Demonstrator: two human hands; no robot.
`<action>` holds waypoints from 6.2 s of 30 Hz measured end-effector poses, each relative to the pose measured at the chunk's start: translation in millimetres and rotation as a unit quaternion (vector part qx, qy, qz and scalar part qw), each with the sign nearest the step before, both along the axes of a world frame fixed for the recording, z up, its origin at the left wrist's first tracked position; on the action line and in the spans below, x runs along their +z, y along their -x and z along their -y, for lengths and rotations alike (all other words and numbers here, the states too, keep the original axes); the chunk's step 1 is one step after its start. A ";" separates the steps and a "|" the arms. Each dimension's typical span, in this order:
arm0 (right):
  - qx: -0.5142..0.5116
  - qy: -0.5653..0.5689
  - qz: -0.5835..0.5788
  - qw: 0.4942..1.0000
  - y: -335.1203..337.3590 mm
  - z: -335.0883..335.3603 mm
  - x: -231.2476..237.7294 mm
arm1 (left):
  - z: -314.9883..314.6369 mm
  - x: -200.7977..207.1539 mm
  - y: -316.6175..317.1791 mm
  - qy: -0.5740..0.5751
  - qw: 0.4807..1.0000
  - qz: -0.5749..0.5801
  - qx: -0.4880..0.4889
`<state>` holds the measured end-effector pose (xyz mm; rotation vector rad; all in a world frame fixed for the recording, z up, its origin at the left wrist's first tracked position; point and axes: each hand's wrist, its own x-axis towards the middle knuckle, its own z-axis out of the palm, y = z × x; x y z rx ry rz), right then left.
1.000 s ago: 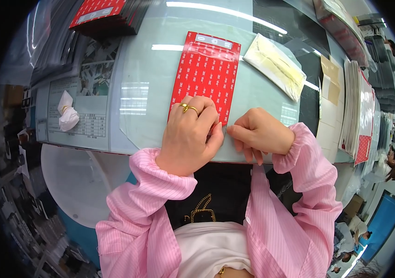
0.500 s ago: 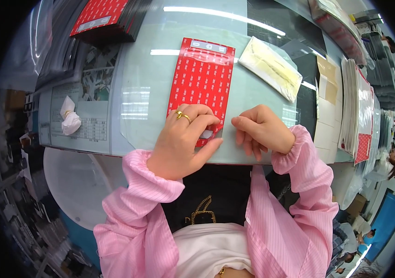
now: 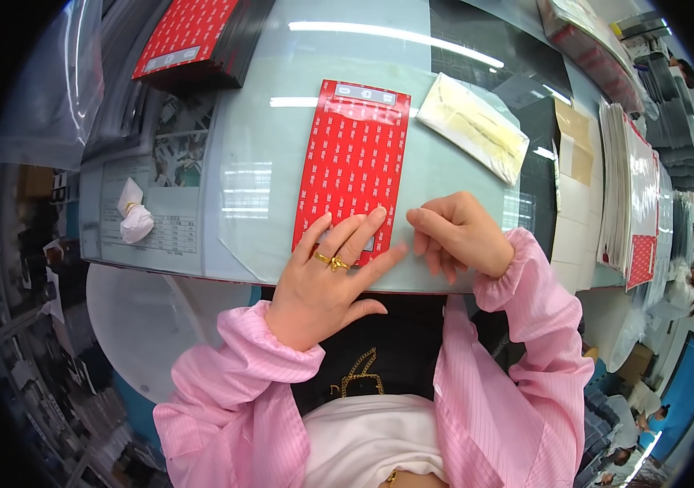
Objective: Applying adhesive red labels to black component frames and placing them into plastic bags.
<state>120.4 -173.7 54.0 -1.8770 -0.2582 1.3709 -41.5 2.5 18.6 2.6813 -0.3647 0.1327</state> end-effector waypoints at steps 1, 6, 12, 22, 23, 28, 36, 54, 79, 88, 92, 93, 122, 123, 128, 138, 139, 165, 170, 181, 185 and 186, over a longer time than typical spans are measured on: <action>-0.025 -0.020 0.000 1.000 1.5 1.6 -0.7 | -0.3 0.6 1.2 -0.005 1.000 -0.006 -0.006; -0.119 -0.111 0.031 0.986 13.5 14.5 -14.9 | 1.8 -1.8 1.9 0.026 0.999 -0.018 0.015; -0.133 -0.163 0.058 0.976 17.2 18.8 -22.1 | 13.6 0.1 2.0 -0.011 0.999 -0.024 0.040; -0.189 -0.200 0.094 0.957 32.7 37.6 -25.6 | 7.1 -8.0 43.0 0.033 0.999 0.001 0.012; -0.204 -0.214 0.116 0.948 36.5 40.1 -27.7 | 2.3 -13.2 47.8 0.021 0.998 0.030 0.058; -0.181 -0.201 0.190 0.944 61.2 37.7 -24.6 | -13.8 -20.1 42.4 -0.002 0.986 0.072 0.148; -0.066 -0.058 0.252 0.964 98.4 43.3 -12.1 | 4.8 -39.4 56.9 0.016 0.971 0.209 0.116; -0.046 -0.245 0.256 0.934 63.3 74.6 49.5 | -4.0 75.4 26.2 -0.067 0.980 0.161 -0.095; -0.223 -0.243 0.199 0.923 50.0 85.7 -28.4 | -152.2 94.0 -175.1 -0.076 0.861 -0.010 0.503; -0.023 -0.041 0.707 0.705 -16.7 67.9 -11.7 | -134.0 78.8 -161.6 -0.170 0.874 0.151 0.431; -0.013 0.079 0.718 0.691 -50.4 66.4 -51.0 | -84.7 75.9 -115.9 -0.124 0.918 0.273 0.258; -0.024 0.111 0.730 0.674 -63.1 67.4 -56.4 | -71.4 77.5 -105.4 -0.111 0.930 0.268 0.225; -0.098 -0.481 0.262 0.831 81.1 44.0 36.2 | 42.1 80.5 -22.6 0.255 0.920 0.280 0.103; -0.083 -0.495 0.254 0.827 85.0 39.1 38.1 | 38.5 81.4 -17.1 0.271 0.916 0.277 0.107; -0.051 -0.499 0.193 0.843 82.8 32.9 43.1 | -62.8 57.0 37.0 0.464 0.776 0.260 0.338; -0.023 -0.448 0.110 0.887 78.5 8.3 40.7 | -230.5 190.3 25.3 0.599 0.663 0.206 0.399; -0.011 -0.433 0.124 0.893 79.5 7.4 40.7 | -235.3 204.3 10.7 0.616 0.650 0.181 0.407; 0.240 -0.361 0.211 0.876 70.6 43.6 103.1 | 43.3 129.7 42.9 0.254 0.940 0.136 -0.182; 0.156 -0.386 0.231 0.879 68.9 33.5 80.9 | 30.6 107.1 47.6 0.347 0.917 0.127 -0.150; -0.114 -0.685 0.016 0.719 -67.6 120.5 60.7 | -131.7 27.8 237.1 0.503 0.690 0.058 0.518; -0.166 -0.629 0.078 0.755 -71.4 135.9 58.8 | -278.7 -104.2 407.7 0.352 0.499 0.219 0.761; -0.146 -0.624 0.055 0.766 -61.4 117.1 52.3 | -297.5 -142.9 445.7 0.326 0.415 0.236 0.816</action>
